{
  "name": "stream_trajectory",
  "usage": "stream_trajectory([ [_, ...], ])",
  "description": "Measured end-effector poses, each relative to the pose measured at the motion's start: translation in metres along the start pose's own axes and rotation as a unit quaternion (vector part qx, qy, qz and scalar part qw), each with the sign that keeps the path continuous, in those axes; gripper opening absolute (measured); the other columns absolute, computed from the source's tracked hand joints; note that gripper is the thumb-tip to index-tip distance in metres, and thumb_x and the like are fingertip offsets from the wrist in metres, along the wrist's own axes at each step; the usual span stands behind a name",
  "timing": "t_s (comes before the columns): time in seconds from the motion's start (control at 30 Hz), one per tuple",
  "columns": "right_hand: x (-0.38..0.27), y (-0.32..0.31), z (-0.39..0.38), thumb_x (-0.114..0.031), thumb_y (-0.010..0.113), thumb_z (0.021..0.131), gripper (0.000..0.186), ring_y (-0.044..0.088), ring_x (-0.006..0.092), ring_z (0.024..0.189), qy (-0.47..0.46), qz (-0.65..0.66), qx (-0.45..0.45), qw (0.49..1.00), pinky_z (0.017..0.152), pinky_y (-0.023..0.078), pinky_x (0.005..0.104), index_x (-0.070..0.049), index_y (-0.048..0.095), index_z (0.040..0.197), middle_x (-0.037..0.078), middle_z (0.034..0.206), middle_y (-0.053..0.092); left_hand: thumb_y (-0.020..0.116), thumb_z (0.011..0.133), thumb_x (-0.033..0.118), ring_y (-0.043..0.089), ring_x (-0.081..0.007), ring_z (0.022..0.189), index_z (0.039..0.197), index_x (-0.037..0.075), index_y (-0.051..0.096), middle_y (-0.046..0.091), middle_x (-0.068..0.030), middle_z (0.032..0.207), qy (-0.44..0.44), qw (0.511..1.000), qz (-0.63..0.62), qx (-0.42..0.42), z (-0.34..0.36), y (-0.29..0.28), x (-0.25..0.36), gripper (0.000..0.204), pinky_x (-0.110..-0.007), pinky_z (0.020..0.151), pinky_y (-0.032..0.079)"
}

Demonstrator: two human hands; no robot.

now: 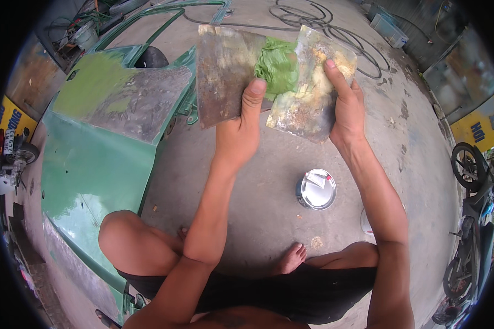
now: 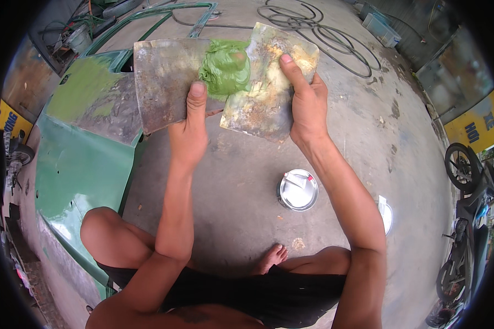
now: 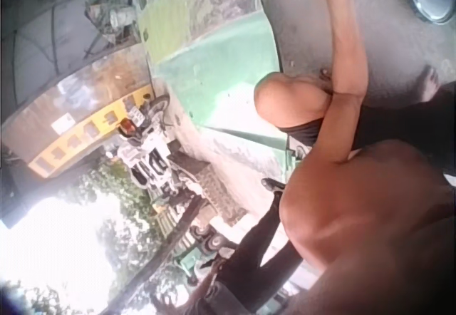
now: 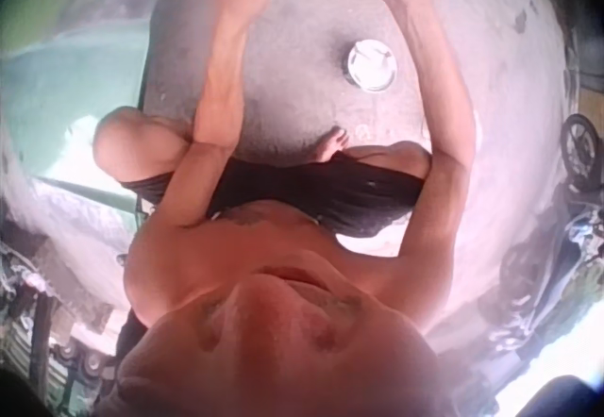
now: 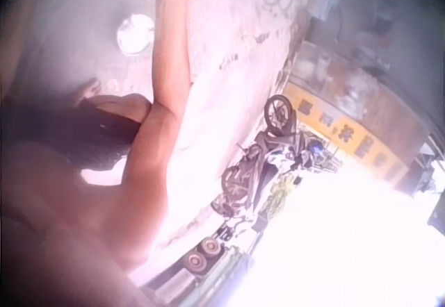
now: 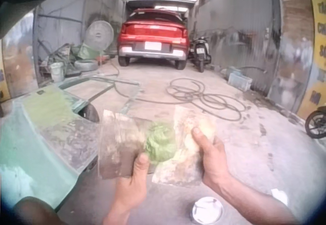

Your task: The person applies green body filler to a vehicle door panel using metal spreaders and sands it with a sanding block. They repeatedly mix the filler between two metal spreaders before smoothing it over the damaged area of the door.

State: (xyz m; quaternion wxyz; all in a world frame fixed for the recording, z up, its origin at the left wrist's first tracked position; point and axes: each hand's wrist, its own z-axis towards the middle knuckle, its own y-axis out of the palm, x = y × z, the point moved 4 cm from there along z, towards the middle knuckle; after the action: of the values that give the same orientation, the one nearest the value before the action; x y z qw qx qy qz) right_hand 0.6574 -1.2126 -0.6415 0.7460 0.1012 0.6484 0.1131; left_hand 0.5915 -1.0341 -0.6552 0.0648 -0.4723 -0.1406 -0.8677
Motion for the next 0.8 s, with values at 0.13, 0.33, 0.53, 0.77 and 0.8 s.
stream_trajectory([
  [0.13,-0.018,0.007,0.004,-0.033,0.068,0.092,0.049,0.066,0.0187,0.099,-0.083,0.001,0.006,0.997,0.09,0.053,0.0328,0.002,0.054,0.125,0.01,0.113,0.066,0.052,0.102,0.041,0.059,-0.0225,0.108,0.126,-0.003,0.056,0.059,-0.0107,0.124,0.048,0.993,0.076,-0.081,-0.01,0.014,0.013,0.05,-0.032,0.095,0.044],
  [0.33,-0.108,-0.01,0.004,-0.031,0.065,0.095,0.041,0.066,0.019,0.102,-0.326,0.045,0.115,0.937,0.092,0.053,0.0335,0.0,0.058,0.12,0.009,0.112,0.066,0.056,0.101,0.035,0.055,-0.0207,0.117,0.135,0.0,0.048,0.057,-0.0104,0.124,-0.074,0.949,-0.304,-0.038,-0.008,0.009,0.022,0.049,-0.038,0.097,0.048],
  [0.53,-0.061,0.029,-0.03,-0.039,0.064,0.096,0.045,0.063,0.0111,0.082,-0.226,-0.256,-0.106,0.934,0.072,0.05,0.025,0.004,0.066,0.108,0.009,0.097,0.07,0.055,0.1,0.027,0.06,-0.0212,0.113,0.135,0.0,0.048,0.058,-0.0116,0.126,-0.115,0.939,-0.297,0.128,0.003,-0.01,0.002,0.045,-0.038,0.092,0.052],
  [0.77,-0.072,0.046,-0.032,-0.02,0.075,0.083,0.024,0.06,0.0205,0.069,-0.508,-0.456,-0.138,0.718,0.06,0.049,0.0334,-0.007,0.072,0.104,0.004,0.08,0.066,0.045,0.105,0.038,0.056,-0.0191,0.109,0.125,-0.007,0.053,0.059,-0.0133,0.12,0.05,0.981,0.083,0.17,0.009,-0.025,0.01,0.05,-0.033,0.093,0.046],
  [0.8,-0.054,0.058,-0.044,-0.014,0.076,0.079,0.026,0.06,0.0255,0.069,-0.497,-0.45,-0.176,0.721,0.061,0.05,0.0353,-0.008,0.073,0.104,0.005,0.081,0.065,0.04,0.106,0.044,0.055,-0.0182,0.106,0.12,-0.008,0.055,0.059,-0.0133,0.117,0.069,0.977,0.068,0.188,0.005,-0.018,0.008,0.056,-0.032,0.092,0.044],
])
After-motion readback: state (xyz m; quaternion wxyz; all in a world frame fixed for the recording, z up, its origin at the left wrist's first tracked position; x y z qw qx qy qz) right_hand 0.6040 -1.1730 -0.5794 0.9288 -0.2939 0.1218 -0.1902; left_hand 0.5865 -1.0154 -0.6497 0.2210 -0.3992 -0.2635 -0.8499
